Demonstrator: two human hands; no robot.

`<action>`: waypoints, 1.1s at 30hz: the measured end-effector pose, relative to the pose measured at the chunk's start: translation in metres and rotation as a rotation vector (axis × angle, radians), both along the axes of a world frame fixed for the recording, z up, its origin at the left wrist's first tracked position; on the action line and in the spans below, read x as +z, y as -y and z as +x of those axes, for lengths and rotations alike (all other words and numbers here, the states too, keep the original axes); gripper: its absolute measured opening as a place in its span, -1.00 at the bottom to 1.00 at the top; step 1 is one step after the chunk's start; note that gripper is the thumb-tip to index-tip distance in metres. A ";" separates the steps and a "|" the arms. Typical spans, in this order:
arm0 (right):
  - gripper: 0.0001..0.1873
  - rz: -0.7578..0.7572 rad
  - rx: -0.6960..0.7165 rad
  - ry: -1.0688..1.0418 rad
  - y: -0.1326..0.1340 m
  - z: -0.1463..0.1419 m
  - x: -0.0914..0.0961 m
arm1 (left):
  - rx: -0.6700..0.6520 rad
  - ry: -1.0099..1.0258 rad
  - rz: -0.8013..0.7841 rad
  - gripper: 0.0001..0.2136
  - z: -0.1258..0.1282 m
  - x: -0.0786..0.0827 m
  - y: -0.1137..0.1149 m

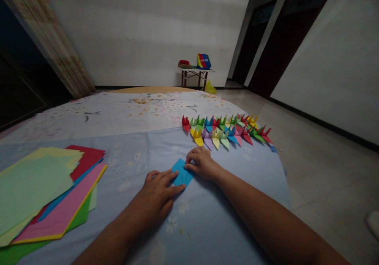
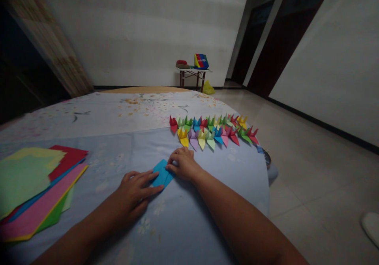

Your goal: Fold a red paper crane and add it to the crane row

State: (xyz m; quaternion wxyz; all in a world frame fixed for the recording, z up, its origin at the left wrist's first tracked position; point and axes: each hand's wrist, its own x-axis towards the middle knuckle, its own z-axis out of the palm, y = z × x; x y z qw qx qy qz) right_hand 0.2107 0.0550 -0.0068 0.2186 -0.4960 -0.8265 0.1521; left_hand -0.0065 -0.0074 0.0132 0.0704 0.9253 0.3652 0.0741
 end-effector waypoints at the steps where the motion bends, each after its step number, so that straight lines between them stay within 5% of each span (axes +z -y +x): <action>1: -0.86 0.001 0.002 -0.005 0.000 0.000 0.000 | 0.004 0.000 0.004 -0.49 0.000 0.000 0.000; 20: -0.89 -0.015 -0.039 0.015 0.003 -0.005 0.002 | -0.020 0.008 -0.098 -0.52 0.010 0.005 0.001; 25: -0.74 0.016 -0.041 0.018 0.008 -0.008 0.002 | 0.010 0.011 -0.134 -0.52 0.010 0.002 0.000; 33: -0.77 -0.006 -0.157 0.057 0.004 -0.006 0.000 | 0.004 0.027 -0.111 -0.52 0.007 0.000 0.002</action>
